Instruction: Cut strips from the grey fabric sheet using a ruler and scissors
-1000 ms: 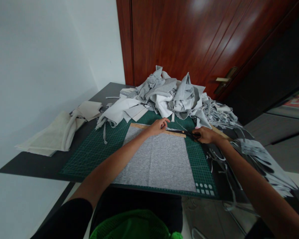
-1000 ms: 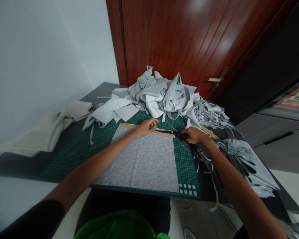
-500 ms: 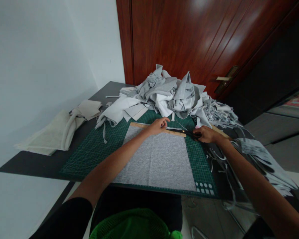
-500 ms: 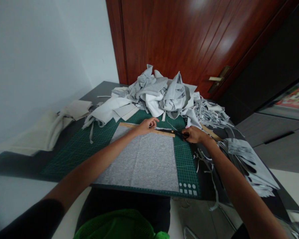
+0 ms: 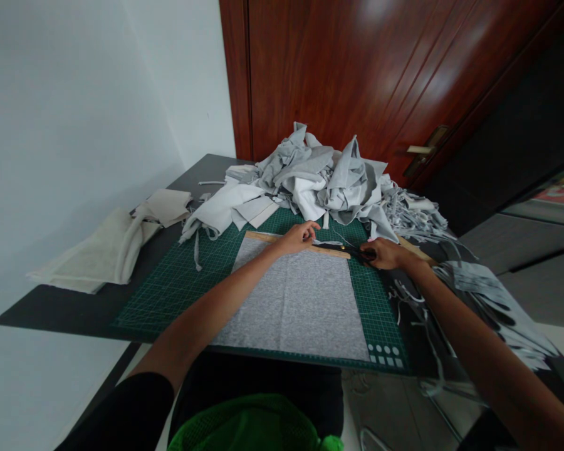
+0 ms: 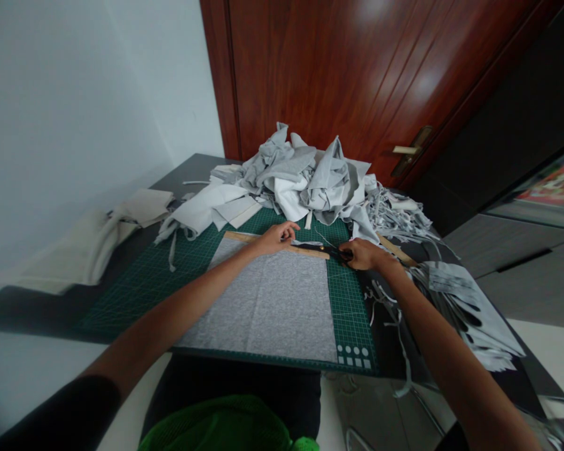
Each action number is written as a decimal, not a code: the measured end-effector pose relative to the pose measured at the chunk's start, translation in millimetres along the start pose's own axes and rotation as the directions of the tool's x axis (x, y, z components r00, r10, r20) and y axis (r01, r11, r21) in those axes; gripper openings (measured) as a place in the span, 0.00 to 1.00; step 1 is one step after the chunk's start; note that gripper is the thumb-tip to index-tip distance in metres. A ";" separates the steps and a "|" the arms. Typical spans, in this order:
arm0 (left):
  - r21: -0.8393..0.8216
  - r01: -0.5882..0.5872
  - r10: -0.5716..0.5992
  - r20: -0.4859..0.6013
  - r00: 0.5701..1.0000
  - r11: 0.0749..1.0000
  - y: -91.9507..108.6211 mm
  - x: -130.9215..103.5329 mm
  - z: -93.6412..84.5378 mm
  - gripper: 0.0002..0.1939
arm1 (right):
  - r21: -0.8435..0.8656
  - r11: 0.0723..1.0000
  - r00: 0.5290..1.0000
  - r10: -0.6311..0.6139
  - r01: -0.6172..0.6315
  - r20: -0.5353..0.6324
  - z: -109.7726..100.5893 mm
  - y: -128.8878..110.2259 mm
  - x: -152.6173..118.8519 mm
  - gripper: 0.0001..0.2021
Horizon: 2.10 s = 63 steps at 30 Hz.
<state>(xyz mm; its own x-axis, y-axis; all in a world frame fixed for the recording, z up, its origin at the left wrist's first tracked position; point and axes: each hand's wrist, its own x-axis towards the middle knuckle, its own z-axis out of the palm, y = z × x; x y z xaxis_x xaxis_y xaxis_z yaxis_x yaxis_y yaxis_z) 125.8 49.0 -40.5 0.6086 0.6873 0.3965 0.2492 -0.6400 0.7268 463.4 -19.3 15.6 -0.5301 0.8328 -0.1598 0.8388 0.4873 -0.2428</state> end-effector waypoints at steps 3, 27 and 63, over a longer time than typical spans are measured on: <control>-0.004 0.001 -0.001 0.000 1.000 1.000 1.1 -0.4 -0.8 0.23 | -0.008 1.000 1.000 -0.002 0.002 0.001 0.1 -1.1 1.7 0.08; -0.034 0.009 -0.009 -0.014 1.000 0.999 -3.1 -0.6 -0.2 0.22 | -0.018 1.000 1.000 -0.011 0.011 -0.009 0.2 -3.5 4.3 0.07; 0.669 0.007 -0.145 0.151 0.978 0.743 -21.2 -60.5 -115.3 0.09 | -0.021 1.000 1.000 -0.002 0.001 -0.017 1.2 -4.7 1.2 0.04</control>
<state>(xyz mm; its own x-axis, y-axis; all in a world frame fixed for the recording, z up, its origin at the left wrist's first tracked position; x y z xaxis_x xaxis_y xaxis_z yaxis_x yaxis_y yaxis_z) -3.2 60.5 -15.2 0.6725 0.7133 0.1975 0.6937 -0.7005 0.1676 458.7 -20.9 15.4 -0.5292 0.8364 -0.1427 0.8405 0.4939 -0.2226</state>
